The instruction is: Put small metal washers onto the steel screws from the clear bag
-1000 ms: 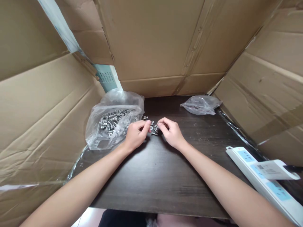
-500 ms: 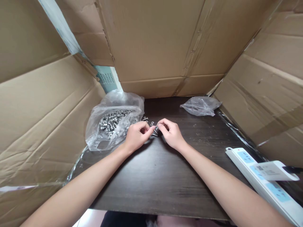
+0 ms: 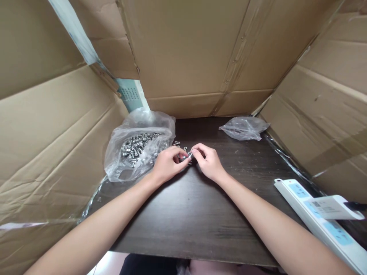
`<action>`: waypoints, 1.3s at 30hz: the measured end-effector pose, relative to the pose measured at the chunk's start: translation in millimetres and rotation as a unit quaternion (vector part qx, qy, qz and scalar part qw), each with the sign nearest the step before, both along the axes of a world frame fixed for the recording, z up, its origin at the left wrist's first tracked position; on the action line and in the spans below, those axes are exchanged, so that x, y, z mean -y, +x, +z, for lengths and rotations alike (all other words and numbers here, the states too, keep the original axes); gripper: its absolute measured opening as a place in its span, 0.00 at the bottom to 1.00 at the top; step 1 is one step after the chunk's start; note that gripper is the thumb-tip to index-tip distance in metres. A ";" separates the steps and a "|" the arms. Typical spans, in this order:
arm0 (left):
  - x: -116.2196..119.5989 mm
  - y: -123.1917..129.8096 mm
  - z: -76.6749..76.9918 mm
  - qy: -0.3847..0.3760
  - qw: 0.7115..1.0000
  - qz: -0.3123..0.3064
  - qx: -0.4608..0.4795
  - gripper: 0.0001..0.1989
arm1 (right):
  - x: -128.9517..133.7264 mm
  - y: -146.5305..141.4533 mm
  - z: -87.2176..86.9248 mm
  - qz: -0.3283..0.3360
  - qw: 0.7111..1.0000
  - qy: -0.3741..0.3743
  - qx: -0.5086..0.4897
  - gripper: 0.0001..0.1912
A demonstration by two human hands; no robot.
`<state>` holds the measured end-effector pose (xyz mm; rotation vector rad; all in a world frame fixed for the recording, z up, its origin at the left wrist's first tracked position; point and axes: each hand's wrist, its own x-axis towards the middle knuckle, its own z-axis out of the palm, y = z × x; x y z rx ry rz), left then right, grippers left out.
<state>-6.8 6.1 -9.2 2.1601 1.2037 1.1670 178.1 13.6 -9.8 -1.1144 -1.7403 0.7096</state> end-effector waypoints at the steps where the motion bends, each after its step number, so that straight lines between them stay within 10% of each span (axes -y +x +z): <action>1: 0.3 0.0 0.1 0.002 1.000 0.000 0.001 0.04 | -0.1 0.1 0.0 0.000 1.000 0.000 -0.001 0.12; 21: -1.0 1.9 2.5 -0.051 0.993 -0.014 0.102 0.07 | 2.9 -0.8 1.1 0.047 0.997 0.047 0.031 0.08; 39: 2.7 1.7 5.0 -0.044 0.996 -0.043 0.070 0.03 | 1.5 -1.0 -0.4 0.044 0.996 0.048 0.055 0.24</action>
